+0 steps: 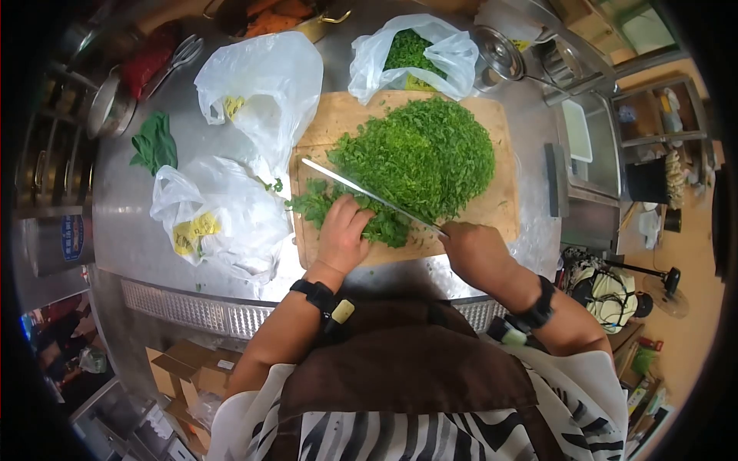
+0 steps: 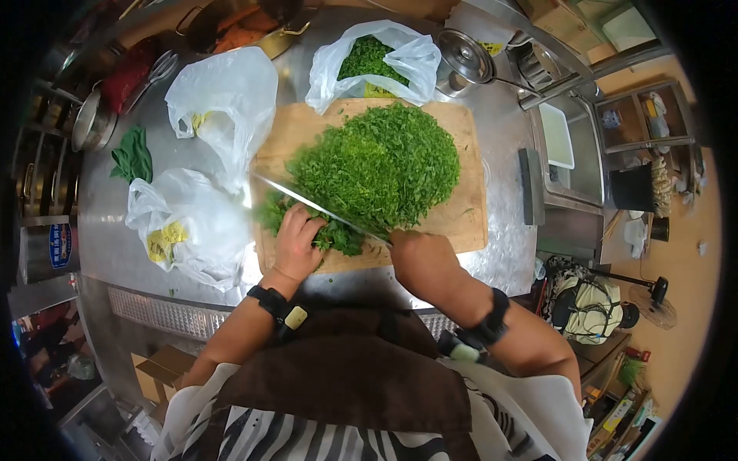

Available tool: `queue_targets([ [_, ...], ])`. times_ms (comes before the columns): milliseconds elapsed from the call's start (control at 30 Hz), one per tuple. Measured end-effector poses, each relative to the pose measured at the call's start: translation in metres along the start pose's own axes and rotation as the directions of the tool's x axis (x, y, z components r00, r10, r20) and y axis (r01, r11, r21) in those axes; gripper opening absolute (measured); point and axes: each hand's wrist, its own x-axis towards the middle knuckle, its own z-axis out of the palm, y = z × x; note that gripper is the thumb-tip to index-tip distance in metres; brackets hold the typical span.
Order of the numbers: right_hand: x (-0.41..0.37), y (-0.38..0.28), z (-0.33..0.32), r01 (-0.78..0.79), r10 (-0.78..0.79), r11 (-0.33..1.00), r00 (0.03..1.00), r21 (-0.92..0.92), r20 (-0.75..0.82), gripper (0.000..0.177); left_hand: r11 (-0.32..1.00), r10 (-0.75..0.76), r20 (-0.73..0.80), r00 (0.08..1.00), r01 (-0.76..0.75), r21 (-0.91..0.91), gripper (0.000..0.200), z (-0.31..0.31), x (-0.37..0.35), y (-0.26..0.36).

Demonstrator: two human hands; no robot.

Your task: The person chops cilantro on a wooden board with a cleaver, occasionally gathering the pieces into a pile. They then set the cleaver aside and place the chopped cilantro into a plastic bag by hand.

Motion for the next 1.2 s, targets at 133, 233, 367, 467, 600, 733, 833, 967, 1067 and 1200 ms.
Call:
queue_targets([
  [133, -0.026, -0.013, -0.023, -0.003, 0.008, 0.997, 0.998, -0.079, 0.069, 0.014, 1.000, 0.022, -0.032, 0.999, -0.022, -0.008, 0.041, 0.001, 0.003, -0.002],
  [233, -0.014, -0.012, -0.007, -0.010, 0.021, 0.995, 0.994, -0.100, 0.109, 0.011, 1.000, 0.015, -0.037, 0.999, -0.015, -0.002, 0.040, 0.002, 0.002, -0.001],
  [367, 0.026, 0.009, 0.046, 0.049, -0.050, 0.998, 0.999, -0.048, -0.007, 0.011, 1.000, 0.005, 0.006, 1.000, -0.005, 0.008, 0.041, 0.002, -0.002, -0.003],
  [467, 0.027, 0.016, 0.045, 0.115, -0.114, 0.992, 0.993, -0.054, 0.016, 0.010, 1.000, 0.012, -0.010, 1.000, -0.012, -0.021, 0.042, -0.001, -0.003, -0.002],
  [600, 0.003, -0.001, 0.011, 0.049, -0.049, 0.998, 0.999, -0.024, -0.011, 0.011, 1.000, -0.011, 0.002, 1.000, 0.011, 0.026, 0.043, -0.001, -0.007, -0.002],
  [733, -0.027, -0.019, -0.026, -0.006, 0.009, 0.997, 0.999, -0.074, 0.040, 0.013, 0.999, -0.024, 0.012, 1.000, 0.025, -0.023, 0.045, 0.000, -0.005, -0.003],
  [833, -0.027, -0.017, -0.020, -0.004, 0.011, 0.996, 0.996, -0.094, 0.084, 0.013, 0.999, -0.041, 0.024, 0.999, 0.041, -0.005, 0.044, 0.001, -0.006, -0.005],
  [967, 0.021, 0.014, 0.048, 0.084, -0.085, 0.994, 0.996, -0.065, -0.006, 0.007, 0.995, -0.055, 0.027, 0.998, 0.058, -0.085, 0.037, -0.005, -0.003, 0.002],
  [1067, 0.026, 0.010, 0.047, 0.082, -0.082, 0.992, 0.997, -0.098, 0.004, 0.008, 0.999, 0.010, -0.013, 1.000, -0.011, -0.041, 0.033, -0.011, -0.005, 0.001],
  [1200, 0.012, 0.003, 0.026, 0.072, -0.075, 0.996, 0.995, -0.046, -0.061, 0.009, 0.997, 0.059, -0.021, 0.998, -0.058, 0.053, 0.033, -0.006, -0.006, -0.002],
])
